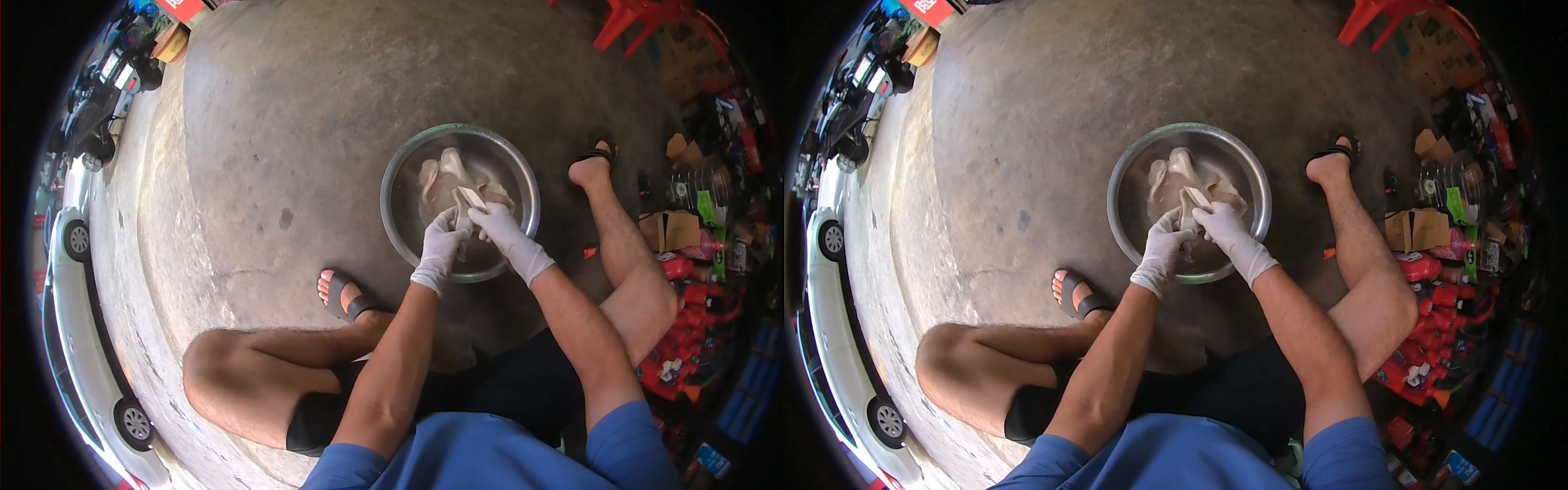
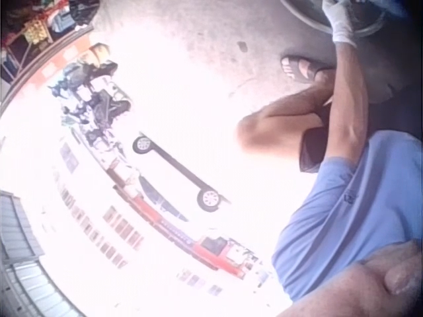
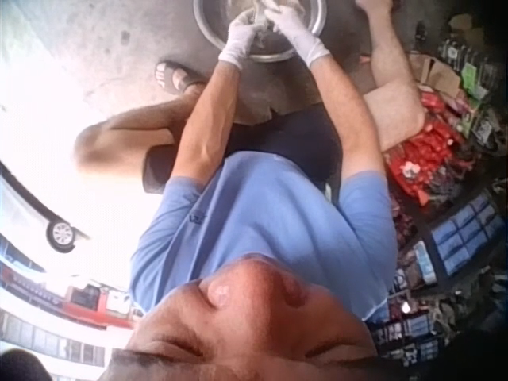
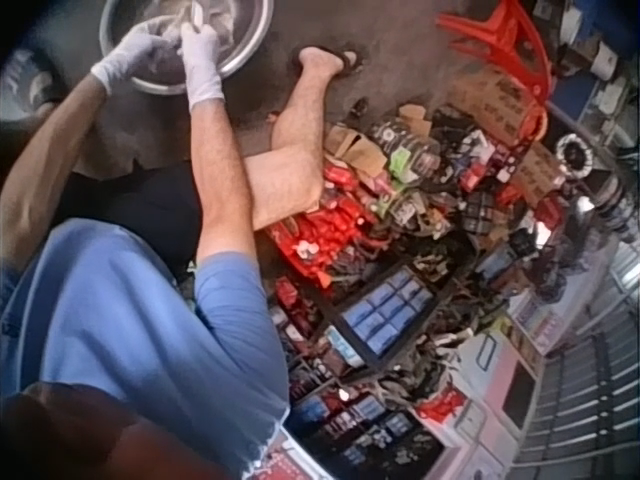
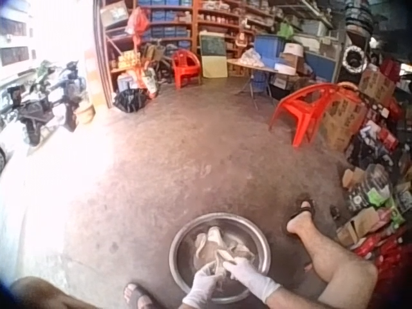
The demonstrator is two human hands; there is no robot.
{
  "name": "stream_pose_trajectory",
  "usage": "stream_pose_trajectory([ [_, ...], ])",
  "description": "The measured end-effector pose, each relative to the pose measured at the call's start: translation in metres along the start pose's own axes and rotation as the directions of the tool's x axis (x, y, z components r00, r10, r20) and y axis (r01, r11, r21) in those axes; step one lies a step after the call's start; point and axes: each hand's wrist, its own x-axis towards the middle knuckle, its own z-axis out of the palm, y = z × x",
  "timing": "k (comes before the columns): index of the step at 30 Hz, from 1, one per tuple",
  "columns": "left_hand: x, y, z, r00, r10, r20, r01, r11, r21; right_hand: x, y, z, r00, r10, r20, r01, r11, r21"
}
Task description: The person cleans and cuts pieces of tripe by hand in a metal bowl.
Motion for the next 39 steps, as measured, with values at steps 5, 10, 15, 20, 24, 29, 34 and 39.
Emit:
stream_pose_trajectory([
  [5, -0.005, -0.008, 0.007, 0.986, 0.095, -0.134, -0.077, 0.988, 0.133, 0.014, 0.003, -0.005, 0.999, 0.018, 0.043, -0.027, 0.977, 0.212],
  [10, -0.014, -0.007, 0.009, 1.000, -0.012, -0.028, 0.016, 0.987, 0.159, 0.015, 0.004, -0.014, 0.993, 0.117, 0.005, -0.109, 0.910, 0.400],
  [15, -0.011, -0.004, 0.008, 0.999, -0.047, -0.006, 0.047, 0.979, 0.197, 0.017, 0.006, -0.014, 0.988, 0.153, 0.025, -0.149, 0.891, 0.429],
  [20, -0.007, -0.017, 0.005, 0.996, 0.022, -0.086, -0.015, 0.997, 0.079, 0.012, 0.002, -0.010, 0.995, 0.098, -0.021, -0.097, 0.995, 0.034],
  [24, -0.005, -0.013, 0.012, 0.995, -0.002, -0.099, 0.002, 1.000, -0.003, 0.003, 0.017, -0.025, 0.928, -0.357, -0.110, 0.262, 0.832, -0.488],
  [29, -0.006, -0.014, -0.004, 0.996, -0.041, -0.080, 0.038, 0.999, -0.038, -0.039, -0.017, -0.016, 0.841, -0.510, 0.178, 0.445, 0.467, -0.764],
  [34, -0.004, -0.019, 0.000, 0.990, -0.113, -0.086, 0.100, 0.985, -0.143, -0.038, -0.005, -0.010, 0.773, -0.603, 0.197, 0.485, 0.360, -0.797],
  [39, -0.010, -0.010, 0.015, 0.996, -0.084, -0.004, 0.078, 0.942, -0.326, -0.023, -0.001, -0.018, 0.792, -0.585, 0.172, 0.460, 0.388, -0.799],
])
